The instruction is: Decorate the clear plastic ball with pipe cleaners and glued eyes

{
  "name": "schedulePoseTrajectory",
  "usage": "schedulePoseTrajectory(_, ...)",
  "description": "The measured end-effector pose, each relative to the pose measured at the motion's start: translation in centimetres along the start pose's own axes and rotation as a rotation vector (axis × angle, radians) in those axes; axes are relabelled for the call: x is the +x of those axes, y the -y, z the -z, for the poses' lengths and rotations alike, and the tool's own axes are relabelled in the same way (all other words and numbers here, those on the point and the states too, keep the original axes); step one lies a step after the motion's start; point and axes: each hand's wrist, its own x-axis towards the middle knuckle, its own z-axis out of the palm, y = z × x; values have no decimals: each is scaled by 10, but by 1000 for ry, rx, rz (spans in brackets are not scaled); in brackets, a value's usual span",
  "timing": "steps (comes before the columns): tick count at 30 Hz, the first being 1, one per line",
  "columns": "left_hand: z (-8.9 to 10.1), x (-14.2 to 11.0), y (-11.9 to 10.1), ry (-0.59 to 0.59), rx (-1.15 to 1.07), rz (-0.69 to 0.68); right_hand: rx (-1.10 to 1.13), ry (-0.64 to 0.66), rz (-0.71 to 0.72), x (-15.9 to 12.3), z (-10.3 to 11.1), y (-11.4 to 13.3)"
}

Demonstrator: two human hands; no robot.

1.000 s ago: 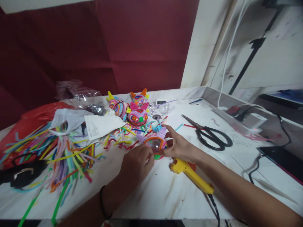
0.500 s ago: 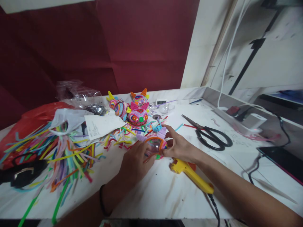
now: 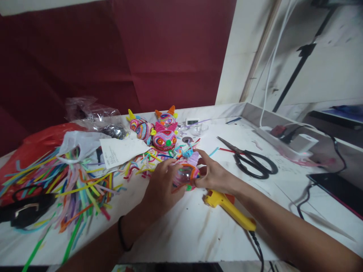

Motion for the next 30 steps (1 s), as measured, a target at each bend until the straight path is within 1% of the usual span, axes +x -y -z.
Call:
schedulePoseTrajectory(7, 3, 8, 1, 68, 19, -54, -4, 2, 1, 3, -2, -5)
schedulePoseTrajectory(11, 2, 9, 5, 96, -33, -96, -10, -5, -3, 2, -1, -1)
schedulePoseTrajectory(15, 1, 9, 7, 111, -57, -106, -16, -4, -23, 1, -1, 3)
schedulePoseTrajectory(22, 1, 10, 7, 75, -93, -83, -7, 2, -43, 1, -1, 5)
schedulePoseTrajectory(30, -1, 11, 6, 53, -105, -94, -4, 16, 10, 1, 0, 1)
